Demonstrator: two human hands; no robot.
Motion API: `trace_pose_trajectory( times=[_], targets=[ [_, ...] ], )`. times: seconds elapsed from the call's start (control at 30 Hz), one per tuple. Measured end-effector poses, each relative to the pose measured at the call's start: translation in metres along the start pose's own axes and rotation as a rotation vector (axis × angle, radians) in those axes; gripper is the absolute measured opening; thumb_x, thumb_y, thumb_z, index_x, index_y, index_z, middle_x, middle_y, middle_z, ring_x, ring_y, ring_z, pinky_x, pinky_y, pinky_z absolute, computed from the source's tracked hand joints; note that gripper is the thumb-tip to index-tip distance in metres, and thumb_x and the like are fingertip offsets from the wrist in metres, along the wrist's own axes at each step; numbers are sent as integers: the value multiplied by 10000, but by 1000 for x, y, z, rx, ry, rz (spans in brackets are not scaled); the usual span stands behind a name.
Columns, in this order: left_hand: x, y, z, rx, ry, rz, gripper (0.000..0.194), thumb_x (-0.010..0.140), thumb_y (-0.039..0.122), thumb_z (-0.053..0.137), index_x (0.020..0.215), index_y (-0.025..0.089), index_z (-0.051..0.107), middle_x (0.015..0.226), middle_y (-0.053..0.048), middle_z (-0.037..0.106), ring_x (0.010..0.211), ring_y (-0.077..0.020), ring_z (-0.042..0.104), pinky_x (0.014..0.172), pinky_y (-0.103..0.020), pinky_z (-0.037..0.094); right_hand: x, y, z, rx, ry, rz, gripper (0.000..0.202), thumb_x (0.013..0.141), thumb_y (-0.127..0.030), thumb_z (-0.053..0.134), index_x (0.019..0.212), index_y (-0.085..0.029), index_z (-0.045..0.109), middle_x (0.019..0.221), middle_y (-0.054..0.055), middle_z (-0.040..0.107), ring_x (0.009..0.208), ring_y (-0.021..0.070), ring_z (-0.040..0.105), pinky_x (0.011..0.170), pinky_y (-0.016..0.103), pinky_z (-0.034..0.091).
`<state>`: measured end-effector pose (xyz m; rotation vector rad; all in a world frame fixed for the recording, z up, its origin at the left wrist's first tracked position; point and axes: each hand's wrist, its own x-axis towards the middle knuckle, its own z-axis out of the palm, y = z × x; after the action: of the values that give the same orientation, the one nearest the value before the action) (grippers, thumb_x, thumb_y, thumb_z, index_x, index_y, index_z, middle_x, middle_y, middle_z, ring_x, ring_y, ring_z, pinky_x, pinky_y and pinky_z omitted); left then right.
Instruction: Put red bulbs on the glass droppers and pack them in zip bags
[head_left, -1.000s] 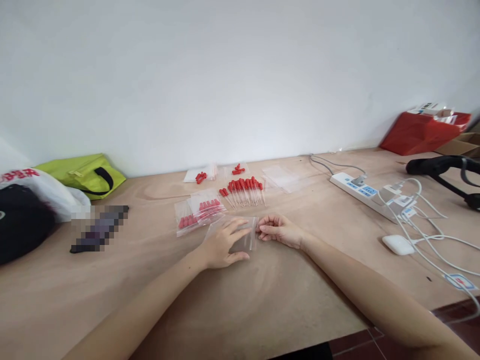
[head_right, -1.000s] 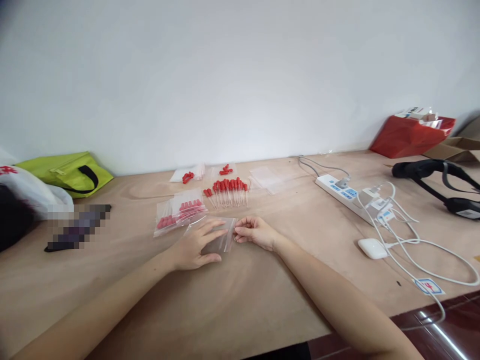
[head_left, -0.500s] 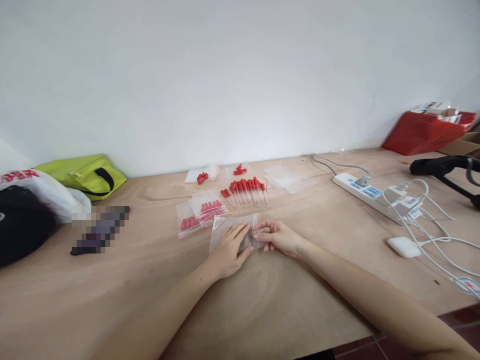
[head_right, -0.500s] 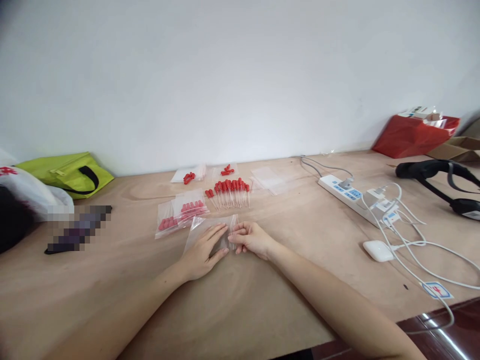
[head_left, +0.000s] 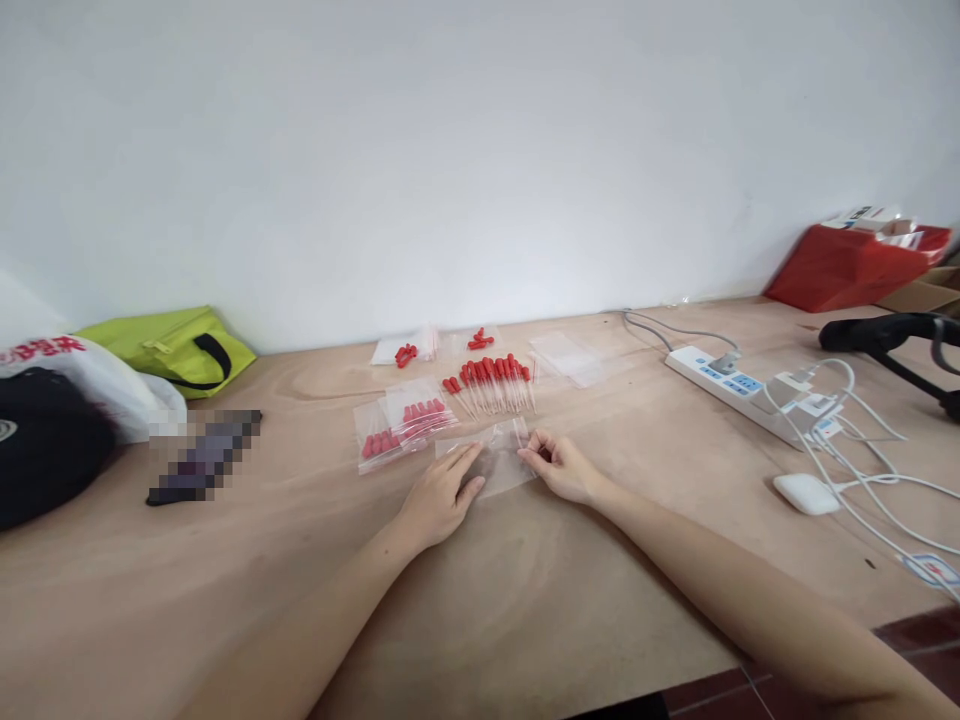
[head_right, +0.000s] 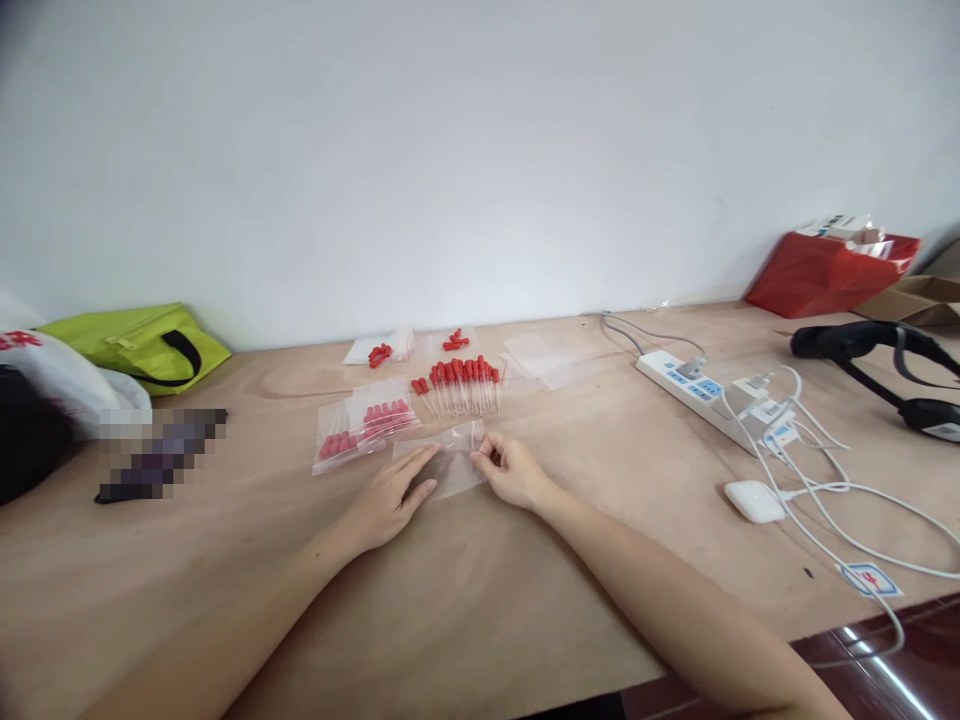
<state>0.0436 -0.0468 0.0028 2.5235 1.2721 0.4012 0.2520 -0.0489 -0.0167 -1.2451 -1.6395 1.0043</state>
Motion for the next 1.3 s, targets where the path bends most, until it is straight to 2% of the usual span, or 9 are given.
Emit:
trace_pose_trajectory(
  times=[0.13,0.37,0.5,0.67,0.8,0.9,1.1,1.23,1.3],
  targets=[
    [-1,-1,1,-5,14,7,434,862,328,362,1275,197,376,1296,-73,446,1193,-203,401,983,-374,336,-5,-4,-2,-21,7,-77,251,774,-399,480,625,-213,399,612,-5,502,544,113,447,528,228,333],
    [0,-1,2,16,33,-3,419,859,327,372,1254,190,402,1288,-72,455,1191,-204,404,984,-370,335,4,13,-10,19,74,-12,268,775,-482,452,739,-217,432,525,-33,510,475,116,466,489,233,338],
    [0,-1,2,23,24,0,412,860,315,367,1246,179,412,1277,-75,466,1189,-201,405,987,-368,333,30,25,-25,-104,216,48,238,764,-427,467,719,-193,480,533,-20,519,475,113,466,473,230,339],
    [-1,-2,2,20,36,7,403,855,315,374,1239,201,420,1276,-62,469,1186,-201,409,985,-372,336,80,22,-35,-458,368,162,111,720,-231,497,806,-166,527,758,44,603,690,153,559,643,268,403],
    [-1,-3,4,4,42,9,404,852,323,380,1234,201,427,1274,-64,472,1183,-205,413,980,-376,343,107,17,-30,-600,324,335,239,739,-209,492,962,-122,495,862,133,609,814,227,583,682,308,410],
    [-1,-3,4,6,37,15,401,854,322,375,1232,201,428,1273,-63,473,1185,-204,412,981,-377,343,114,15,-26,-615,298,353,256,753,-243,503,969,-105,490,928,194,587,873,277,578,693,335,409],
    [-2,-1,2,16,29,12,399,856,319,377,1228,185,435,1277,-67,467,1190,-199,403,984,-367,340,94,11,-41,-548,291,255,449,747,-277,509,1140,-99,386,890,159,591,837,266,581,695,348,419],
    [-1,-1,2,13,35,14,391,856,314,380,1225,199,438,1274,-55,472,1191,-197,402,985,-367,339,56,17,-51,-117,329,165,746,740,-222,449,1326,-152,-8,644,-30,515,506,152,544,516,286,442],
    [-1,-1,2,15,28,10,393,858,317,377,1227,194,437,1280,-56,466,1198,-197,394,990,-367,333,37,21,-49,114,363,149,809,717,-241,478,1318,-198,-61,610,-77,470,451,120,519,466,253,442]
  ],
)
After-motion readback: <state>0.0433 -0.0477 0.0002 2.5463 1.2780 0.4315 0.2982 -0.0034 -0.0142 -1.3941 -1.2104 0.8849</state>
